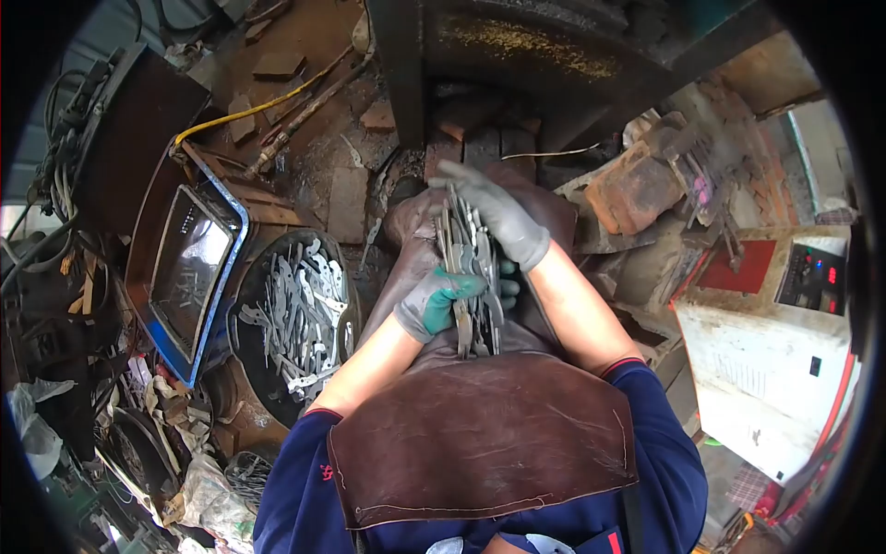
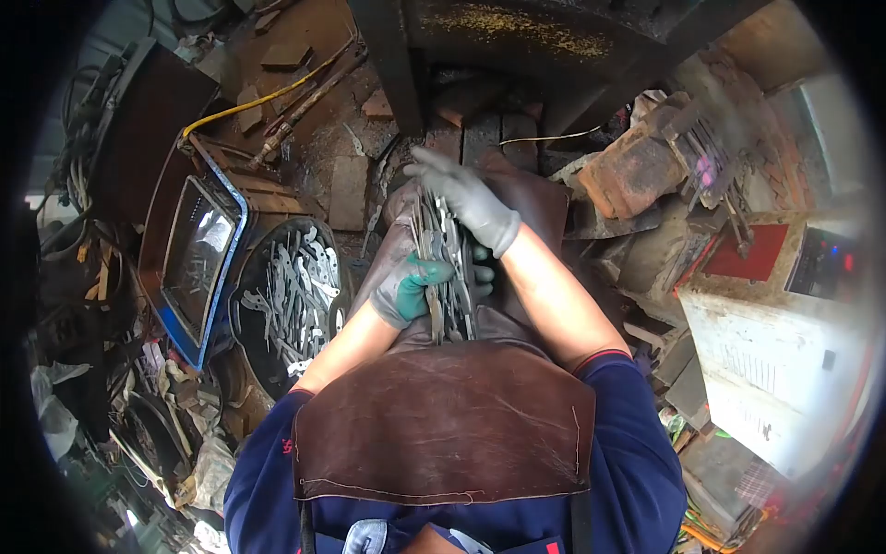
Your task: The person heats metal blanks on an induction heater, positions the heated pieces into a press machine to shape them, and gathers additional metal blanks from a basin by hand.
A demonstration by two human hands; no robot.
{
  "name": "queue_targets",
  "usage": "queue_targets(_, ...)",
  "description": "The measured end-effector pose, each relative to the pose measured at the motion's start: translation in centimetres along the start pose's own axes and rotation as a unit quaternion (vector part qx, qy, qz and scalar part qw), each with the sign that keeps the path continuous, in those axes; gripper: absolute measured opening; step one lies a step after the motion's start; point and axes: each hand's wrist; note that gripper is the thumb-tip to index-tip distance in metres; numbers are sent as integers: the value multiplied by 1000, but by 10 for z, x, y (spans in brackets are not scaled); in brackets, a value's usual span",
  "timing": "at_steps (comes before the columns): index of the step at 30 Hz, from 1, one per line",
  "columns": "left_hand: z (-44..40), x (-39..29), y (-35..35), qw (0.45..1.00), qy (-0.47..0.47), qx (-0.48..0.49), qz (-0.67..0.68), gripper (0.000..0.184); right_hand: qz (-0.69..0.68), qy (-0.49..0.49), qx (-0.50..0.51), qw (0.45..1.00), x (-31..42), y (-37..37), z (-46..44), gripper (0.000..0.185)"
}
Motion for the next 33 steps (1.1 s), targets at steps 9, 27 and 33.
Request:
queue_targets(9, -13, -3, 2, 990, -42, 127, 53, 69, -136, 9, -6, 991, 33, 7, 40, 65)
queue_targets(27, 1, 2, 16, 975, 17, -161, -150, 38, -126, -19, -151, 980, 19, 17, 42, 35)
queue_targets(33, 8, -4, 8, 998, -27, -42, 23, 39, -106, -73, -151, 980, 10, 8, 41, 40)
Point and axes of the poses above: each hand's wrist, its own z-axis away from the middle knuckle, its own y-axis out of the palm, x = y × z, and after that the axes turned 10 degrees about -y, right-handed
